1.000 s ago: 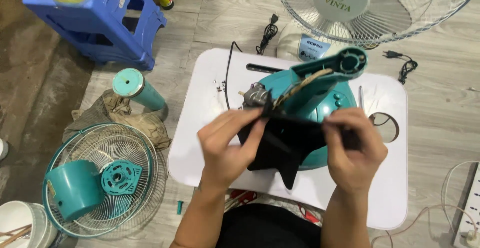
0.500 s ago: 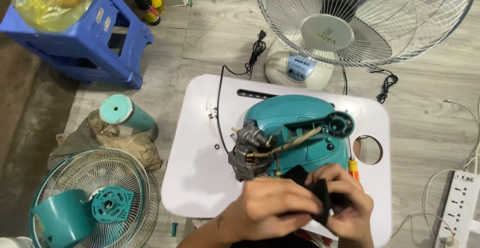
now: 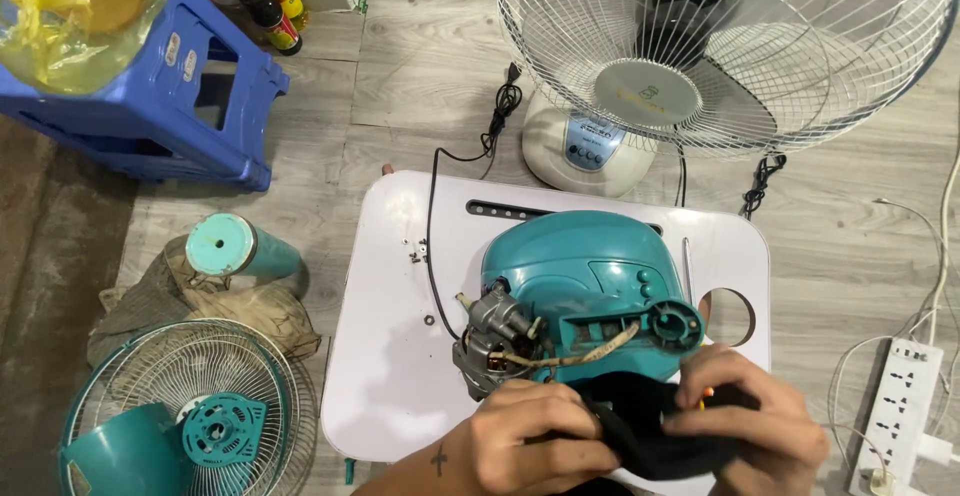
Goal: The person works on a disassembled teal fan motor placed on a white table. They use a screwdriver to adjust internal components and then wipe the motor and fan housing with a black cloth.
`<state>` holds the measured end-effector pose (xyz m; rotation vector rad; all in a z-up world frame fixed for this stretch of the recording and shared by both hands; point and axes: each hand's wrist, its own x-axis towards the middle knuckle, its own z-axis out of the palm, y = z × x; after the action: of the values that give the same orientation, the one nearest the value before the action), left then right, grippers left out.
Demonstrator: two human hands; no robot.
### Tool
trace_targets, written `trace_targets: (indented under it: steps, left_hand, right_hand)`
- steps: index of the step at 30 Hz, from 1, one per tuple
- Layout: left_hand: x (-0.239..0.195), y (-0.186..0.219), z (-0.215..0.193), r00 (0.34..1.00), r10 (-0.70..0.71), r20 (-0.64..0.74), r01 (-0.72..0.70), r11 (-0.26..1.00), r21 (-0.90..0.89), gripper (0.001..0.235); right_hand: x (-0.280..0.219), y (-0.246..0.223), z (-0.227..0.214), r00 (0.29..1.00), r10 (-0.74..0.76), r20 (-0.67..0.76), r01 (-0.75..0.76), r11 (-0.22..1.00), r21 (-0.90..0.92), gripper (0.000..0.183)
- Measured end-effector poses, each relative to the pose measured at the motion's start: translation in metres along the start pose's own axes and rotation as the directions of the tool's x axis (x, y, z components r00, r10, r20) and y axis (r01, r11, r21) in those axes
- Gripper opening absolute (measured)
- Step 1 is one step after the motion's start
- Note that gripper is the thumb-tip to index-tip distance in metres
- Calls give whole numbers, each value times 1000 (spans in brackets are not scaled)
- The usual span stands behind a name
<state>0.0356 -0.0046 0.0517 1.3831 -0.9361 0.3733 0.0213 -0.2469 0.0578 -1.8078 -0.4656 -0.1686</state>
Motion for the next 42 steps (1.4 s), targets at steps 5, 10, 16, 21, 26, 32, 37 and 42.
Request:
trace_targets:
  steps: [5,10,16,21,26,32,37,42]
  left_hand:
    - [19,2,-10,1000,1,20,-4,986,166,11]
    - [21,3,-15,998,-43,48,31,971,238,15]
    - [-5,-20,-4,953,-19,-303,137,917,375,19]
    - [16,-23,-13,936,-300,-181,336,916,218,65]
    - [17,-20,-14,939,-275,-205,314,929,194,51]
    - [8,-9,-12,968,-28,-250,103,951,293,21]
    - [25,19,-9,997,43,71,-49,996,80,15]
    - [48,42,3,964,-148,223,120,983,137,32]
  right_hand:
    - [-23,14,-7,994,112,16,-113,987,112,14]
    - [-27,21,1,985,-112,-128,152,918,367,34]
    - [-15,-2,27,720,271,-639,12,916,402,101]
    - [16,-46,28,780,155,-606,-191,981,4,43]
    - [20,-42,27,845,120,-521,-249,950,-186,50]
    - [6,-29,28,820,198,-538,-230,973,9,44]
    - [-26,17,7,844,-189,-502,-33,916,-400,24]
    - [-52,10,-14,999,-43,24,49,922,-385,12]
